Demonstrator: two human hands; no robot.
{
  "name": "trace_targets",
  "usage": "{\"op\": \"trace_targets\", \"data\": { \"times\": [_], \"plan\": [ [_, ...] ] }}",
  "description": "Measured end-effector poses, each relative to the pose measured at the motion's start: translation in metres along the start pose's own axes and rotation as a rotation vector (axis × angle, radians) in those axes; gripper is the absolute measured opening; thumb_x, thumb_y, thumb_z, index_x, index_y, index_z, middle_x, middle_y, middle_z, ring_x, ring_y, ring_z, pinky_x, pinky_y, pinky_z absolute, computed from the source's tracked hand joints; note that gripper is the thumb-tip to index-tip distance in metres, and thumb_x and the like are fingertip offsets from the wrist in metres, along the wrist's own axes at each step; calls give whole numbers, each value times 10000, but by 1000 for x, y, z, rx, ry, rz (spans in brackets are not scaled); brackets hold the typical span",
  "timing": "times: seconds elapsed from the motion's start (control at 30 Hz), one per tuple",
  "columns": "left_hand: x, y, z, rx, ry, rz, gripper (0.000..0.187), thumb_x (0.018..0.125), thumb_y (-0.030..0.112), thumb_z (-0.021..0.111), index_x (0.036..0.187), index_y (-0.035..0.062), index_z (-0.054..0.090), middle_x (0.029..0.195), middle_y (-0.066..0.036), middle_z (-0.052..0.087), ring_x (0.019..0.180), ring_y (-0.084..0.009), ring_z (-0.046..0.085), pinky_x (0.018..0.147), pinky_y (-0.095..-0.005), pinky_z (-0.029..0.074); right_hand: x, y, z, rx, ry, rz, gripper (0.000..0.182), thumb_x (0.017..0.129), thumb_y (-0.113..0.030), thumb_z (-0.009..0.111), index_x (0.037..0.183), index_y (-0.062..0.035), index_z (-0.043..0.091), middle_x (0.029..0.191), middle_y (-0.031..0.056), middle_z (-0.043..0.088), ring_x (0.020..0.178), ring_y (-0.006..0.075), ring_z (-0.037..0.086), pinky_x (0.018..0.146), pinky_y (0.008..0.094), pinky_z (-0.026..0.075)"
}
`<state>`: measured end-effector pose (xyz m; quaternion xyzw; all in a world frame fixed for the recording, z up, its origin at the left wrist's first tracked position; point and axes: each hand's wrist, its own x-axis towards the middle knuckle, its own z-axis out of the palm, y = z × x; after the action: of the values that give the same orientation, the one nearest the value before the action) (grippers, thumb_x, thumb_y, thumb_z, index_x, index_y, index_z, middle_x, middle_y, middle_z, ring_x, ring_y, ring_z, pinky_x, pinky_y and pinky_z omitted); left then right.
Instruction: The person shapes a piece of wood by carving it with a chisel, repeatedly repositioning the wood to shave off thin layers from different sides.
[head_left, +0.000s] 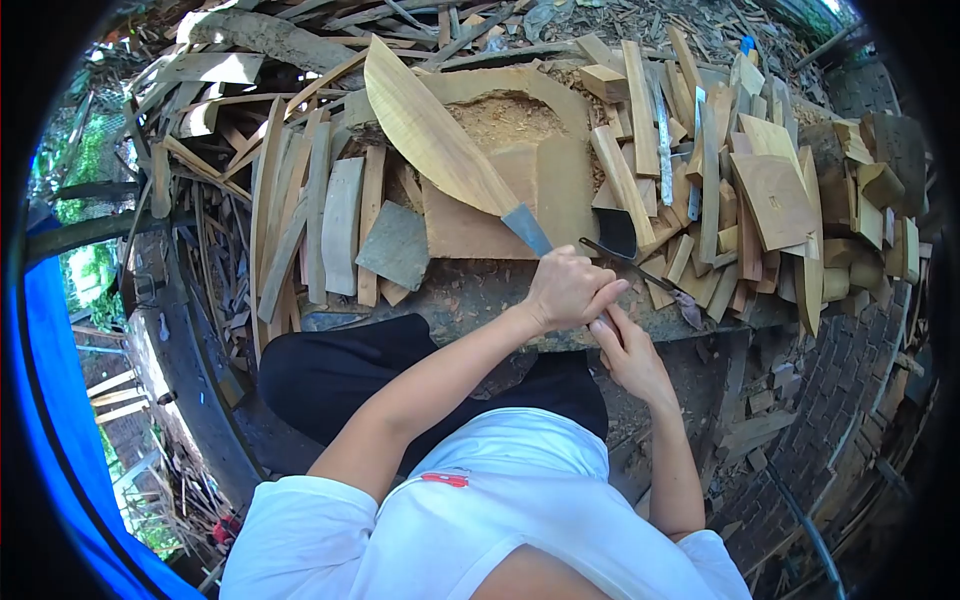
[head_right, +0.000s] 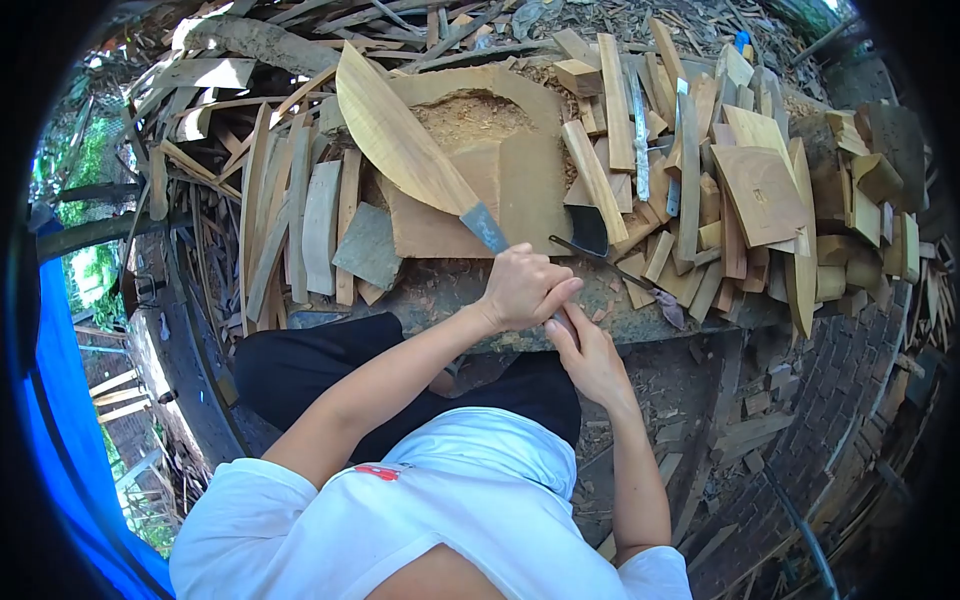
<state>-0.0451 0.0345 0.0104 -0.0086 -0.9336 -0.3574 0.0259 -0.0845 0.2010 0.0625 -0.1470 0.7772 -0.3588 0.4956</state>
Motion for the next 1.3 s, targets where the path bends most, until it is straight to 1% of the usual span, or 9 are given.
{"op": "trace_targets", "data": {
  "times": [0.13, 0.27, 0.33, 0.43, 0.53, 0.73, 1.1, 1.2, 1.3],
  "plan": [
    [-1, -27, -24, -81, 499, -43, 189, 870, 172, 619, 1027, 70, 648, 1025, -120, 607, 1007, -296, 555, 925, -388, 397, 5, -14, 2, 5, -2, 20, 430, 967, -373, 508, 1252, -52, 539, 780, 164, 653, 763, 288, 678, 719, 389, 509],
    [-9, -143, -64, 87, 1072, -855, 580, 913, 343, 578, 1377, 48, 393, 1351, -201, 416, 1229, -368, 407, 1019, -502, 302, 7, -10, 9, -25, -48, 95, 385, 961, -390, 525, 1069, -22, 558, 587, 135, 581, 595, 305, 646, 580, 436, 483],
    [-16, -237, -62, -329, 1013, -1099, 609, 951, 483, 474, 1377, 50, 430, 1330, -193, 458, 1227, -382, 405, 1041, -522, 280, 15, 11, 17, -250, 30, -41, 368, 949, -370, 551, 1061, -20, 554, 611, 177, 601, 653, 373, 652, 615, 467, 479],
    [-9, -224, -81, -431, 731, -1118, 667, 954, 595, 373, 1344, 69, 499, 1298, -185, 501, 1223, -391, 404, 1045, -531, 276, 11, -11, 26, -242, 78, -75, 377, 942, -326, 561, 1195, -52, 506, 789, 235, 650, 791, 435, 653, 686, 478, 492],
    [-7, -197, -80, -218, 717, -1255, 665, 948, 620, 354, 1282, 86, 568, 1263, -173, 534, 1223, -386, 410, 1042, -541, 276, 3, -25, 36, -308, 179, -171, 476, 953, -288, 545, 1372, -110, 408, 949, 229, 666, 873, 436, 655, 724, 476, 510],
    [-35, -178, -70, -97, 703, -1209, 639, 944, 595, 407, 1231, 57, 601, 1238, -209, 443, 1162, -395, 351, 1044, -505, 247, -18, -19, 35, -417, 236, -215, 493, 963, -246, 523, 1423, -129, 389, 1033, 258, 640, 939, 452, 627, 769, 490, 499],
    [-69, -182, -53, 127, 826, -889, 581, 948, 493, 484, 1205, -14, 600, 1389, -217, 286, 1282, -419, 230, 1096, -528, 200, -33, -18, 28, -588, 170, -213, 559, 952, -253, 538, 1465, -155, 339, 912, 236, 667, 764, 426, 658, 633, 494, 524],
    [-67, -176, -52, 67, 746, -918, 583, 957, 482, 466, 1234, -20, 575, 1486, -231, 208, 1353, -435, 188, 1110, -532, 191, -31, -15, 26, -628, 171, -230, 563, 954, -257, 537, 1470, -163, 333, 913, 232, 665, 754, 422, 659, 616, 492, 523],
    [-46, -167, -46, -164, 906, -1098, 679, 982, 460, 409, 1447, -21, 294, 1533, -238, 205, 1394, -404, 221, 1126, -496, 193, -25, -15, 28, -680, 187, -260, 568, 955, -262, 537, 1476, -173, 328, 910, 225, 662, 746, 417, 660, 604, 491, 522]
  ]
}}
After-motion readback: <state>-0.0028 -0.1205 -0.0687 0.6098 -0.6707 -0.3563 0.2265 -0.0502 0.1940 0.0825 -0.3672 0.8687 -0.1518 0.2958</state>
